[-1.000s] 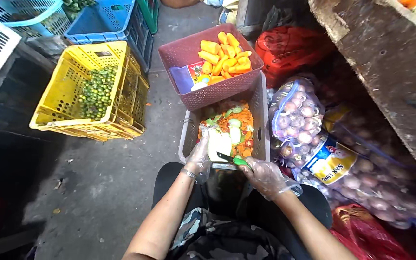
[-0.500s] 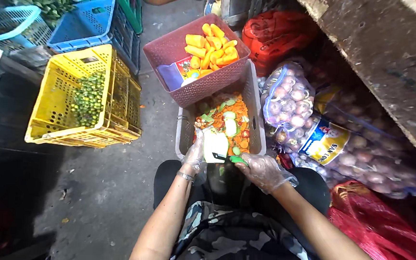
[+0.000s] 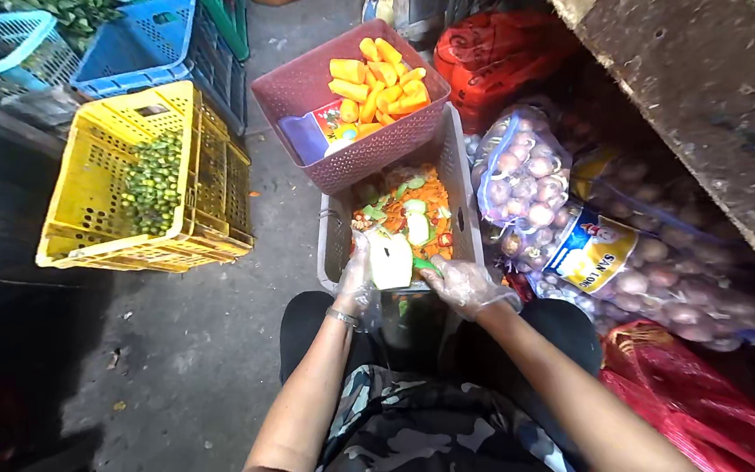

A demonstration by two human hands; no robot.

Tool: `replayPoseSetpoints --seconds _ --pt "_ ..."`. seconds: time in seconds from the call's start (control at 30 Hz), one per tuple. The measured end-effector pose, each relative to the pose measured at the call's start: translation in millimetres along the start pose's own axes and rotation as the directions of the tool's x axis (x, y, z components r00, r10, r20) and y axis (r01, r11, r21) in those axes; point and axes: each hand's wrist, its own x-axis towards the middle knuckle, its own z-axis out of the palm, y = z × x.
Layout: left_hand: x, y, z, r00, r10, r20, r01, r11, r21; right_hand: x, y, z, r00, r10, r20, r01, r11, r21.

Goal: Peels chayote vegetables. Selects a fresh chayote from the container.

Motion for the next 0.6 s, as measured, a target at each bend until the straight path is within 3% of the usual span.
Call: replayPoseSetpoints --seconds 0.07,0.1,0.2,0.27,0.37,0.47,0.6 --pt "-1 10 0 0.985 -0.155 0.073 0.161 0.983 -0.088 1 4 1 1.0 -0.014 0.003 0.014 1.0 0.0" --pt "-1 12 1 0.978 -0.169 0.12 0.182 0.977 -0.109 1 2 1 0.999 0.021 0.027 -0.022 0.999 0.041" --pt "-6 8 1 0.946 0.08 0.316 -0.026 0.985 -0.172 -4 -2 14 0.999 0.025 0.03 -0.033 0.948 0.318" --pt "-13 -4 -5 0.903 0.182 0.388 -0.183 0.982 -0.034 -15 -7 27 0.998 0.0 0.058 -0.027 0.878 0.479" --pt "-26 -22 -3 0.924 0.229 0.307 -0.323 0.898 0.3 -35 -12 39 0.986 -0.008 0.166 -0.084 0.839 0.538" --pt "-34 -45 4 0.952 0.271 0.141 -0.306 0.838 0.453 -43 -11 52 0.963 -0.023 0.268 -0.12 0.854 0.507" --pt "-39 -54 8 0.925 0.372 0.072 -0.286 0.562 0.776 -45 -10 56 0.941 0.009 0.338 -0.19 0.84 0.507"
